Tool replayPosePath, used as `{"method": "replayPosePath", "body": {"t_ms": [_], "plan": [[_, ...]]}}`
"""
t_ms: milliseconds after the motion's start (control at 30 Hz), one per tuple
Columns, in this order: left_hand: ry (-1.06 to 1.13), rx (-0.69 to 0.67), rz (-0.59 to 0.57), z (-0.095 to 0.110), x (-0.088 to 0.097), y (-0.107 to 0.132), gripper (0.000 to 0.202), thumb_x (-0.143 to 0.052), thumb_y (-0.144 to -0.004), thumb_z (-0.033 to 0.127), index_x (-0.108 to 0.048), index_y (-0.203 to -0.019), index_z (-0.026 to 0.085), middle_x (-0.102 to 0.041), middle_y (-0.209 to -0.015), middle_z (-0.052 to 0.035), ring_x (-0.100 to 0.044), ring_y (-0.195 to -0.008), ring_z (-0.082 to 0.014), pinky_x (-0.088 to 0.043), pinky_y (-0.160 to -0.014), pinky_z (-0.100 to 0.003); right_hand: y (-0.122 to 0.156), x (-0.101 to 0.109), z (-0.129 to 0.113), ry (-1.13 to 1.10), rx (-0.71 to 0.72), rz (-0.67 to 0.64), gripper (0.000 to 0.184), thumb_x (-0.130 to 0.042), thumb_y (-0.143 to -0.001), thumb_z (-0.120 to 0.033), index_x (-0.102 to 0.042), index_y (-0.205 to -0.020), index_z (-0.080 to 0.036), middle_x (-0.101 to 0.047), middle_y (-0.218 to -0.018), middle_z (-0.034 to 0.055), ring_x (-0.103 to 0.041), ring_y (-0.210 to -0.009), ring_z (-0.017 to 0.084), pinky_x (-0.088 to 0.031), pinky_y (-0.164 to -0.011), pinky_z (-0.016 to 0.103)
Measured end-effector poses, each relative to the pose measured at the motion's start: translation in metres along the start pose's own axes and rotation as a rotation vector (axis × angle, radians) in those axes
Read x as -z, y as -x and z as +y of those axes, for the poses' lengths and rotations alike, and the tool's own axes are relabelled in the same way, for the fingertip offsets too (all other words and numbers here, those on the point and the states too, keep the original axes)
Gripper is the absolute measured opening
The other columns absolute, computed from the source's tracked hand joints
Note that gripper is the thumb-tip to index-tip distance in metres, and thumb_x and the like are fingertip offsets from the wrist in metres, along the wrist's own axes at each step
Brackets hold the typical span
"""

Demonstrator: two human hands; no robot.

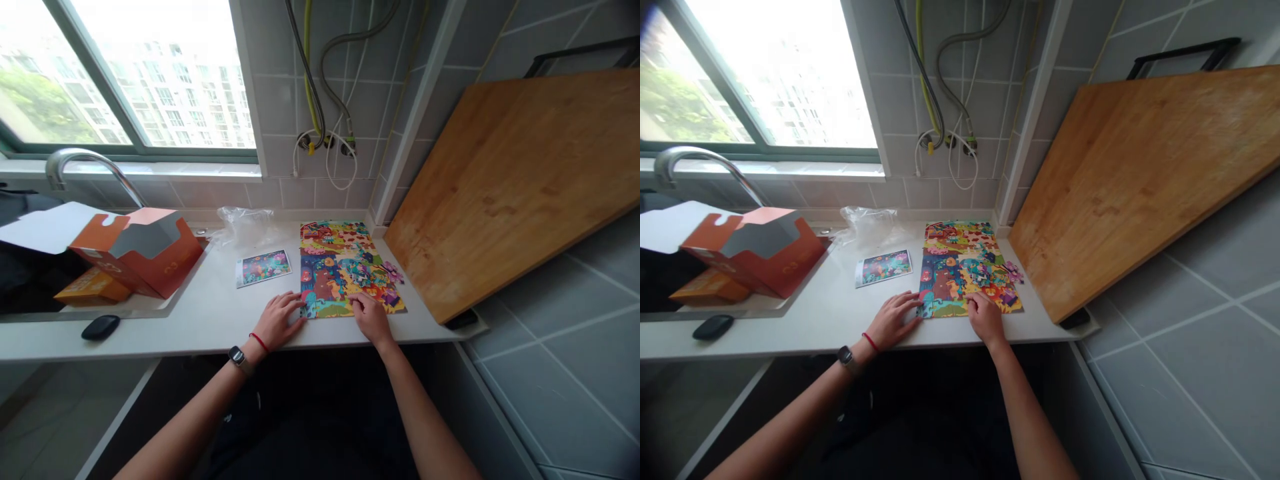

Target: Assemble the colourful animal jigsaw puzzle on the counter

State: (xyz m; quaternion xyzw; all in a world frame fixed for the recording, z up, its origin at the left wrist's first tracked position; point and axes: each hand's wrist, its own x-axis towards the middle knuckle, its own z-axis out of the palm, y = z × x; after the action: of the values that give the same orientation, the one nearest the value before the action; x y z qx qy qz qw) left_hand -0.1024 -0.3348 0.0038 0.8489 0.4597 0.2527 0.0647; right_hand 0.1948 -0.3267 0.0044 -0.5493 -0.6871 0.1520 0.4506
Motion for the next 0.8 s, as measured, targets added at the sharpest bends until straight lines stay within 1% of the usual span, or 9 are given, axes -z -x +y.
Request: {"method": "replayPosePath", "body": {"t_ms": [133,200,367,467,600,733,800], "plan": [[0.000,0.003,-0.023,0.0029,0.0045,0.0008,0.035,-0.060,-0.099,0.039,-0.065,-0.131,0.026,-0.065,-0.143,-0.0105,-0.058,-0.137,-0.0328,-0.048,-0.114,-0.055,-0.0007,-0.0006,-0.0028,0.006,-0.014,-0.057,0.030,-0.049,-0.090,-0.022,-0.079,-0.090,-0.023,-0.079,-0.093,0.0063,-0.073,-0.090,0.024,-0.057,-0.084,0.036],[0.005,0.012,-0.022,0.0031,0.0051,0.0013,0.035,-0.060,-0.099,0.040,-0.065,-0.131,0.025,-0.065,-0.142,-0.0106,-0.058,-0.137,-0.0328,-0.048,-0.114,-0.055,-0.0005,0.0006,-0.0032,0.008,-0.023,-0.071,0.031,-0.048,-0.090,-0.023,-0.079,-0.092,-0.023,-0.079,-0.094,0.0068,-0.074,-0.090,0.024,-0.057,-0.085,0.036],[0.021,0.030,-0.010,0.0023,0.0032,0.0023,0.035,-0.060,-0.099,0.040,-0.067,-0.130,0.024,-0.064,-0.143,-0.0115,-0.059,-0.136,-0.0326,-0.047,-0.115,-0.055,0.0001,0.0016,-0.0005,0.010,-0.042,-0.079,0.031,-0.049,-0.089,-0.025,-0.079,-0.094,-0.022,-0.080,-0.093,0.0072,-0.075,-0.088,0.025,-0.058,-0.082,0.036],[0.030,0.032,-0.007,0.0011,0.0024,0.0028,0.034,-0.062,-0.098,0.039,-0.069,-0.129,0.025,-0.066,-0.142,-0.0101,-0.058,-0.137,-0.0322,-0.046,-0.116,-0.054,-0.0001,0.0010,0.0011,0.007,-0.046,-0.071,0.031,-0.049,-0.088,-0.026,-0.079,-0.094,-0.021,-0.080,-0.090,0.0079,-0.075,-0.085,0.026,-0.059,-0.079,0.037],[0.047,0.029,0.003,-0.0011,0.0016,0.0031,0.030,-0.065,-0.097,0.038,-0.073,-0.124,0.028,-0.068,-0.141,-0.0082,-0.059,-0.136,-0.0310,-0.047,-0.117,-0.052,-0.0004,0.0006,0.0010,0.011,-0.042,-0.067,0.031,-0.050,-0.088,-0.027,-0.079,-0.094,-0.021,-0.081,-0.088,0.0084,-0.075,-0.084,0.026,-0.060,-0.079,0.038],[0.063,0.034,0.009,-0.0032,-0.0012,0.0031,0.029,-0.066,-0.097,0.040,-0.075,-0.122,0.028,-0.069,-0.141,-0.0077,-0.059,-0.137,-0.0330,-0.047,-0.116,-0.055,-0.0003,0.0010,-0.0006,0.032,-0.026,-0.075,0.031,-0.050,-0.089,-0.026,-0.080,-0.094,-0.020,-0.080,-0.089,0.0086,-0.075,-0.085,0.026,-0.060,-0.081,0.038],[0.070,0.037,0.011,-0.0040,-0.0032,0.0031,0.030,-0.066,-0.097,0.040,-0.075,-0.122,0.027,-0.069,-0.141,-0.0074,-0.059,-0.137,-0.0347,-0.047,-0.116,-0.057,-0.0002,0.0012,-0.0013,0.048,-0.011,-0.080,0.031,-0.050,-0.090,-0.026,-0.080,-0.094,-0.020,-0.080,-0.093,0.0091,-0.074,-0.087,0.026,-0.060,-0.083,0.038]]}}
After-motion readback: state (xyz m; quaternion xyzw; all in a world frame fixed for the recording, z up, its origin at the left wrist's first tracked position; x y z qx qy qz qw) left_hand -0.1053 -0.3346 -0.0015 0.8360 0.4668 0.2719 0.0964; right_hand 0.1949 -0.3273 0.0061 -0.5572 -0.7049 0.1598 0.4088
